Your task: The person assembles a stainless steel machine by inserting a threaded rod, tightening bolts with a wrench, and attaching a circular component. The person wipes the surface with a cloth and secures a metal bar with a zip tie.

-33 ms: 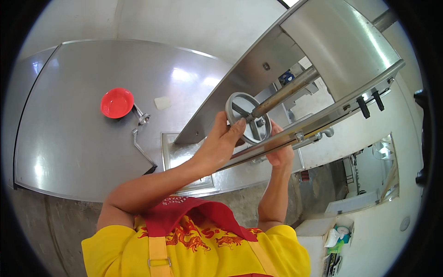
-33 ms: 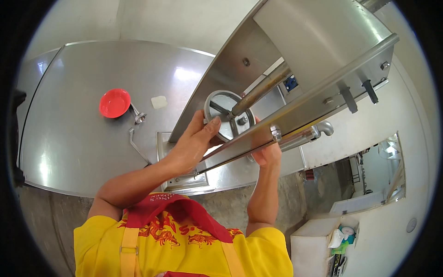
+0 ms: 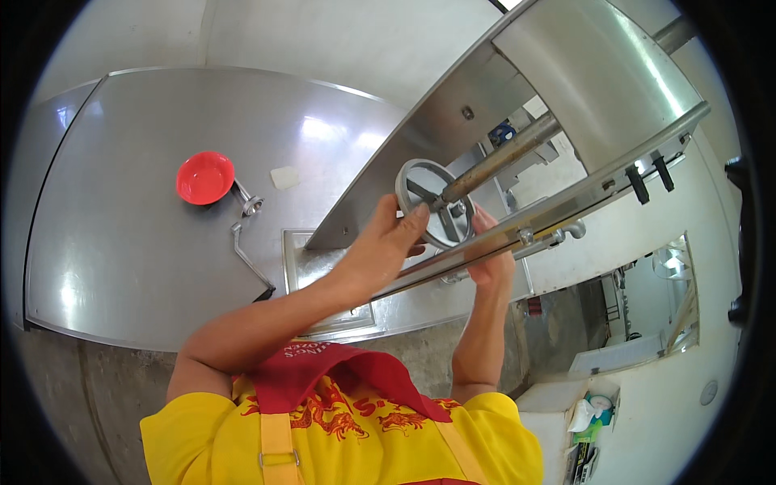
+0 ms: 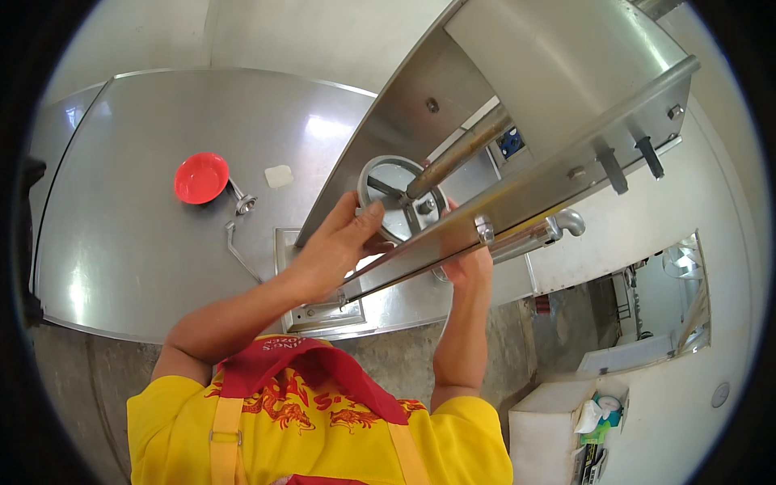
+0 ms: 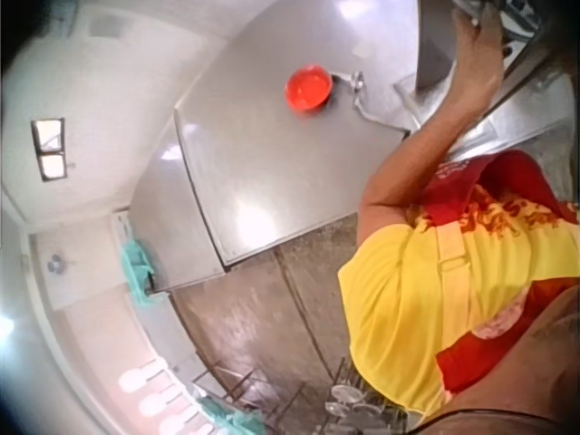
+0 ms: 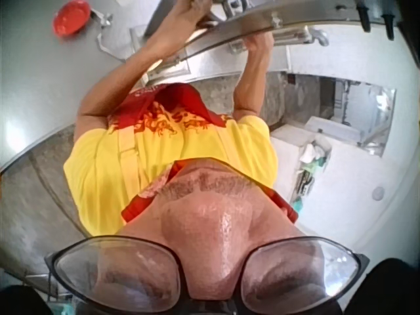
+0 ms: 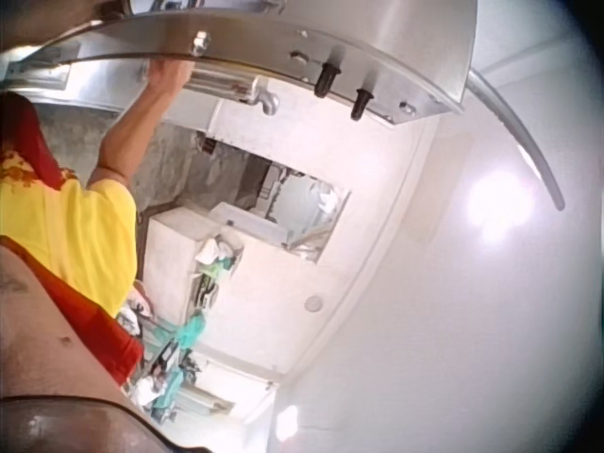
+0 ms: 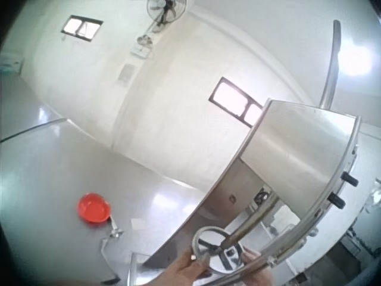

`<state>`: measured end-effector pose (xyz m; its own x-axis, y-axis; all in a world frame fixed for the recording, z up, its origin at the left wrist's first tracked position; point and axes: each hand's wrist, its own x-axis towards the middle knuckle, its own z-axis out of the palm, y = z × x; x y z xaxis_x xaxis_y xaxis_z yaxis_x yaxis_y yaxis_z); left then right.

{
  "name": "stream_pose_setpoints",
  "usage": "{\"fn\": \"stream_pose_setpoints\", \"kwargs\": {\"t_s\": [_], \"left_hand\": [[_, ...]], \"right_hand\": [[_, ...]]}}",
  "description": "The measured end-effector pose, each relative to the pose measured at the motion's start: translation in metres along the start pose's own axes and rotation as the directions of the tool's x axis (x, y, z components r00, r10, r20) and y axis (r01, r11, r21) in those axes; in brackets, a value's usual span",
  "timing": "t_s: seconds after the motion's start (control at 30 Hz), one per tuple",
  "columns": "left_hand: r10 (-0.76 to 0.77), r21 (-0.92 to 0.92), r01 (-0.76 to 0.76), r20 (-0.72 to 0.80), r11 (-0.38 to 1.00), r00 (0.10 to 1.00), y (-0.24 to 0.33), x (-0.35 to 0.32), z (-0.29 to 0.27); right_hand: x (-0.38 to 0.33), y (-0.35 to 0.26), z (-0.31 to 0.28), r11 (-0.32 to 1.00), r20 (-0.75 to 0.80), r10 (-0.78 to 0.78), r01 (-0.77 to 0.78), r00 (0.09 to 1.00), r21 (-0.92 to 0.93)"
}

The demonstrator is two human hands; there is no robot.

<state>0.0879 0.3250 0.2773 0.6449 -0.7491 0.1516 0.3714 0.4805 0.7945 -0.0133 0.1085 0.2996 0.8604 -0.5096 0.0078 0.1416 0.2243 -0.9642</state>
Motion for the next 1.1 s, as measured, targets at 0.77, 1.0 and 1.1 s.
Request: {"fn": "stream_pose_setpoints", "kwargs": {"t_s": [0.77,1.0,1.1], "left_hand": [[-0.283,-0.073,0.297,0.158,0.952,0.946,0.053,0.067,-0.016],[0.009,0.097,0.001,-0.11,0.995,0.994,0.01,0.018,0.001],[-0.046,0.148,0.047,-0.007,0.988,0.999,0.003,-0.008,-0.008]], "right_hand": [[0.071,0.006,-0.013,0.644,0.254,-0.336,0.417,0.907,-0.641],[0.027,0.002,-0.027,0.978,0.152,0.03,-0.06,0.988,0.199],[0.013,0.001,0.003,0.997,0.042,0.025,-0.028,0.999,0.077]]}}
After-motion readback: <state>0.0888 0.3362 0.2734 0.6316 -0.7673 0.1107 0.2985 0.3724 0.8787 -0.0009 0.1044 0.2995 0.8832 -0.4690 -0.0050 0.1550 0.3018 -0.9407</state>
